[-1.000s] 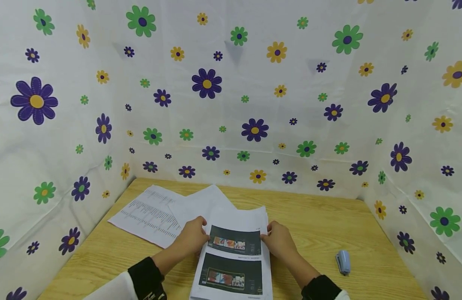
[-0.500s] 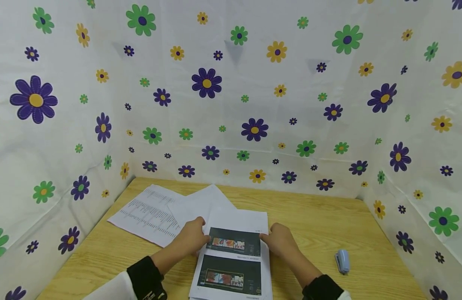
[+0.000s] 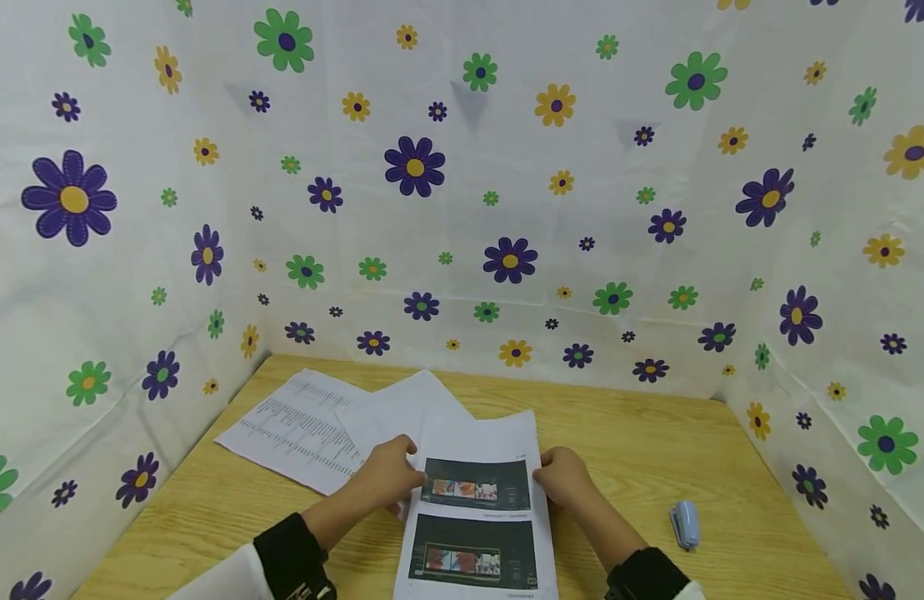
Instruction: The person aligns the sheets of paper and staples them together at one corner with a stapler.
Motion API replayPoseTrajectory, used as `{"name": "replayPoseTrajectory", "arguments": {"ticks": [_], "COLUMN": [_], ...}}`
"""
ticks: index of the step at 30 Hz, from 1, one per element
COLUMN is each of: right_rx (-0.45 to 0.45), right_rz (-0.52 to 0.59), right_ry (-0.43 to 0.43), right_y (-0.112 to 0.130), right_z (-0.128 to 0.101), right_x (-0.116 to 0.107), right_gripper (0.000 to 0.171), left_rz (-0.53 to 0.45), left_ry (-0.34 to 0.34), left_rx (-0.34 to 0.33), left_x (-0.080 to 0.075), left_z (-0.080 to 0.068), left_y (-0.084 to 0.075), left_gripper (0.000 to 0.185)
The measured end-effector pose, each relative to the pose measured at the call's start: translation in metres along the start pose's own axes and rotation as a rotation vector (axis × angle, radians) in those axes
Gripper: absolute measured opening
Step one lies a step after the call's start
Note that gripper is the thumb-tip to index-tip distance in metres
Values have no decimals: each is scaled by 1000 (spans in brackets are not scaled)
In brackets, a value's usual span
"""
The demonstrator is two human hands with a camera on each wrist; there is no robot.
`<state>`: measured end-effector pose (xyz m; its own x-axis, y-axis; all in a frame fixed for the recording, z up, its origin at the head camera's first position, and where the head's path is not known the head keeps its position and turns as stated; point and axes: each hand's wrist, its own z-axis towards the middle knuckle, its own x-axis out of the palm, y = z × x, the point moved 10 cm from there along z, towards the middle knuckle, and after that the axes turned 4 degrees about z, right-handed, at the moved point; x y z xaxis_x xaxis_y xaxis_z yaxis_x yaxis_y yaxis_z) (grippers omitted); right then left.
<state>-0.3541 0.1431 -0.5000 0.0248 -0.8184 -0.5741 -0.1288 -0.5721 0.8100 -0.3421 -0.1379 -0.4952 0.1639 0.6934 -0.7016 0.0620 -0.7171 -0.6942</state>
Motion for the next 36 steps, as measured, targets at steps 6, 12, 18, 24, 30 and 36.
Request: {"name": "replayPoseTrajectory", "arguments": {"ticks": [6,12,18,24,30,36], "right_rx": [15,26,44,26,0,-11], "right_rz": [0,27,6,-91,-162,-239], "right_ry": [9,62,106,118,82,58], "right_y": [-3,-4,-8,-6,0,1], "right_z": [1,-3,-7,-8,-7,1], "right_x": [-6,-11,-15,-17,-19,-18], "right_gripper": [20,23,18,13,15,15], "left_rz": [-76,-115,-129,-115,-127,-143], "left_ry": [42,96,146,164,146,123], "left_rx": [23,40,63,70,91,96], "left_x": [11,24,32,35,30,26], "left_z": [-3,-7,-14,-19,-23,-23], "left_y": [-3,-7,-14,-16,-18,-19], "left_gripper": [51,48,42,39,38,38]}}
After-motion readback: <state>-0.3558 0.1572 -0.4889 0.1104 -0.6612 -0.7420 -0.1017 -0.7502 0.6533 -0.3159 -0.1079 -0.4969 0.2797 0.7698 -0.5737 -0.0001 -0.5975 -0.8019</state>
